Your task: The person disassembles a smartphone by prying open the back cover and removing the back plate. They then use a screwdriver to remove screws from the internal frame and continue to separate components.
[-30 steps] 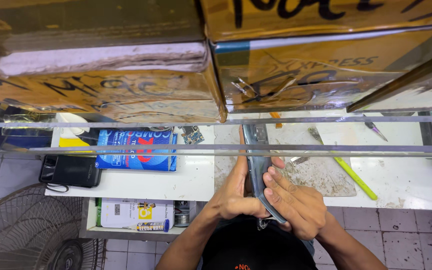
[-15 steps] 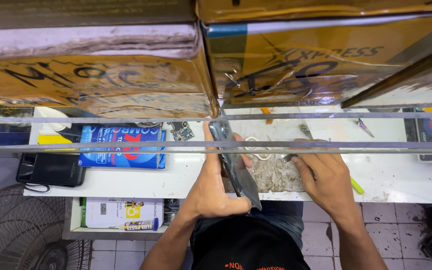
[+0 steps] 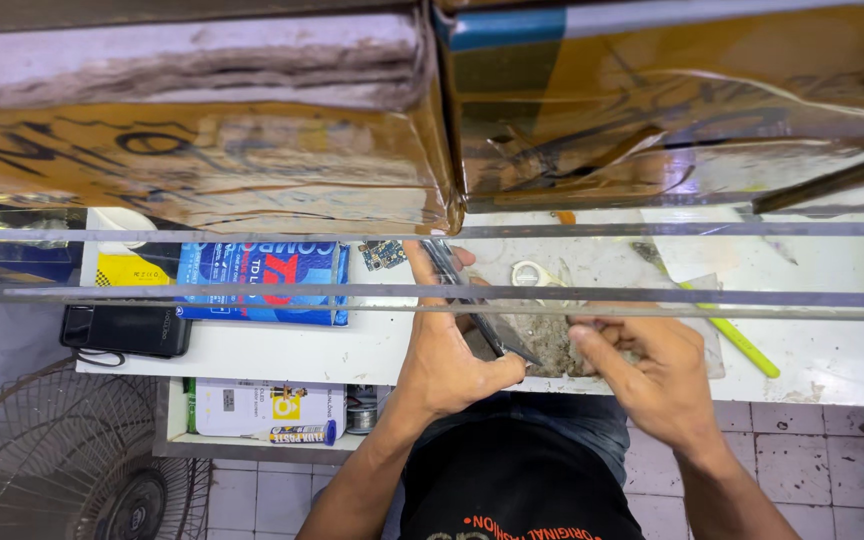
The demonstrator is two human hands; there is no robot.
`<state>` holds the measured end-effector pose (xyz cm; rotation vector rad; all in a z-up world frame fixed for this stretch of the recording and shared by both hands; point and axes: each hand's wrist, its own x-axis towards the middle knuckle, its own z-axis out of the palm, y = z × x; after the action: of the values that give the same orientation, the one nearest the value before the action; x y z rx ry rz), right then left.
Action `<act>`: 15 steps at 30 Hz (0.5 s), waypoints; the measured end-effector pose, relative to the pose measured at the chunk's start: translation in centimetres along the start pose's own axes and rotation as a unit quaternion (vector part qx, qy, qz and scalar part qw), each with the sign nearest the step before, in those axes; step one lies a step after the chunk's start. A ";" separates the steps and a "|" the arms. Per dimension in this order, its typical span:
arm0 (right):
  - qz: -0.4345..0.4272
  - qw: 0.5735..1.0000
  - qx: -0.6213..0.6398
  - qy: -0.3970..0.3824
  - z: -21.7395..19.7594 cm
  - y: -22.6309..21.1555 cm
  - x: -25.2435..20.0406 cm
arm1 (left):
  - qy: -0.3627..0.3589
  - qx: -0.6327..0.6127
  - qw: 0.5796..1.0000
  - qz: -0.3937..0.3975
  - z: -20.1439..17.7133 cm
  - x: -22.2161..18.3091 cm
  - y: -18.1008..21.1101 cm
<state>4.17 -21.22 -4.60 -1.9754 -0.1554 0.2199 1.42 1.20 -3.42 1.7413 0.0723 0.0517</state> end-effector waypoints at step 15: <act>0.022 0.939 0.341 -0.036 0.3 2.5 -3.2 | -0.223 -0.455 0.861 -0.034 -1.9 -2.2 -1.9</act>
<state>0.98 -22.59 -6.74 -1.2796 -0.0678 0.3259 -1.00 3.23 -5.00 0.7614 -0.2079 -0.3264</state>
